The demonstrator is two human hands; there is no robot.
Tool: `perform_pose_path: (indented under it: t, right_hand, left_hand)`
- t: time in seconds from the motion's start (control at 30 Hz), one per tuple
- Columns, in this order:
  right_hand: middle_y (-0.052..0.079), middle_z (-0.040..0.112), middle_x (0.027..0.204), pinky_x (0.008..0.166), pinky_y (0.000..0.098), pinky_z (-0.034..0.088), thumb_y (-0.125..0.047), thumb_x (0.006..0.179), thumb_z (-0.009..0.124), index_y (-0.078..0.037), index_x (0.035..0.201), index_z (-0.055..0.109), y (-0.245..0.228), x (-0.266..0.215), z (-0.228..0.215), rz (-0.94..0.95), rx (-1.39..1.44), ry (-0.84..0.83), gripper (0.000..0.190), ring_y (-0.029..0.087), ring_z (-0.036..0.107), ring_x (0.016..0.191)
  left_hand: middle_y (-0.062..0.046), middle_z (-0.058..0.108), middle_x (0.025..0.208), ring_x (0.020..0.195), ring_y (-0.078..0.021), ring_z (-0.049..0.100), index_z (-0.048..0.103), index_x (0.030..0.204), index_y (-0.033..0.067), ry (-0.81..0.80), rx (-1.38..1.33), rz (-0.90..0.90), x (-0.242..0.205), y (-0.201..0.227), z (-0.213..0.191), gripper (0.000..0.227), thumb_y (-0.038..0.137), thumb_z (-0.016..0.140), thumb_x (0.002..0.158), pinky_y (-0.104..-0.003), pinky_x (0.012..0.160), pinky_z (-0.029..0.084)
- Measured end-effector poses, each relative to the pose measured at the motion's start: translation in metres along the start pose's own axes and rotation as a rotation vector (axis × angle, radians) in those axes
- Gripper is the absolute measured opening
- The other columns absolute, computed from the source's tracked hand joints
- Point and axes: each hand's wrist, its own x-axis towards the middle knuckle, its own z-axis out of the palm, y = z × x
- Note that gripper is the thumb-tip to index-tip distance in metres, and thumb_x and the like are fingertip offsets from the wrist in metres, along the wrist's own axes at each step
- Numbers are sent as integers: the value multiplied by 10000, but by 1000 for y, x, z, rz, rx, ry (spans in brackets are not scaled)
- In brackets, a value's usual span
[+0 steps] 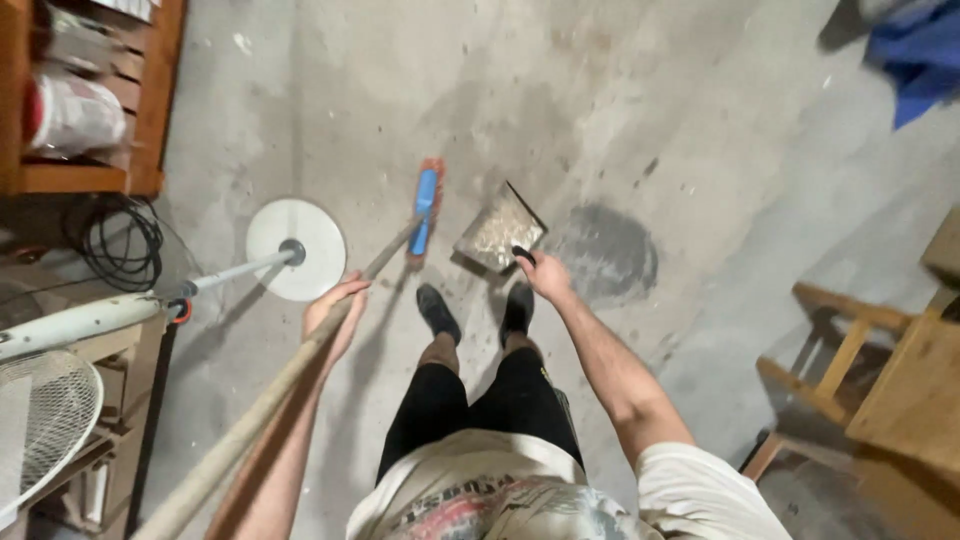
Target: Sweeping sawdust from the floor into a dustpan and then organizing tools on a workbench.
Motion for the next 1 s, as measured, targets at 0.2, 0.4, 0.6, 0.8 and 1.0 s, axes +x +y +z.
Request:
perform_pose_path:
  t: [0.2, 0.4, 0.6, 0.8, 1.0]
  right_hand:
    - [192, 753, 1047, 921, 509, 550, -637, 1002, 514, -94, 1119, 748, -31, -31, -115, 59, 82, 147, 603, 387, 691, 1099]
    - [281, 730, 1013, 939, 566, 505, -549, 1015, 565, 4, 1059, 755, -91, 39, -204, -30, 129, 227, 586, 465, 663, 1093]
    - [161, 684, 760, 796, 469, 502, -514, 992, 625, -43, 836, 690, -245, 127, -316, -40, 219, 287, 500, 343, 671, 843]
    - [67, 581, 554, 431, 330, 469, -369, 974, 662, -80, 819, 667, -383, 226, -435, -71, 374, 226, 328, 191, 574, 427]
    - [-55, 346, 582, 354, 179, 278, -290, 981, 564, -145, 818, 501, -513, 338, -522, -59, 736, -246, 227, 40, 330, 399]
  left_hand:
    - [-130, 690, 1314, 1256, -313, 616, 774, 1092, 170, 308, -119, -62, 8, 54, -45, 132, 188, 710, 978, -463, 1066, 493]
    - [-150, 707, 1231, 1217, -325, 626, 754, 1165, 154, 484, -136, -170, 101, 52, -86, 216, 285, 713, 999, -456, 1049, 518]
    - [-191, 693, 1249, 1210, -358, 619, 757, 1146, 108, 587, -376, -38, 237, 77, -144, 182, 184, 717, 985, -480, 984, 543]
    - [-115, 719, 1215, 1188, -295, 647, 770, 1162, 188, 603, -407, -60, 353, 154, -205, 186, 266, 722, 1001, -429, 984, 538]
    - [-149, 732, 1182, 1164, -307, 655, 777, 1125, 128, 721, -350, 57, 492, 209, -244, 170, 168, 734, 966, -435, 978, 545]
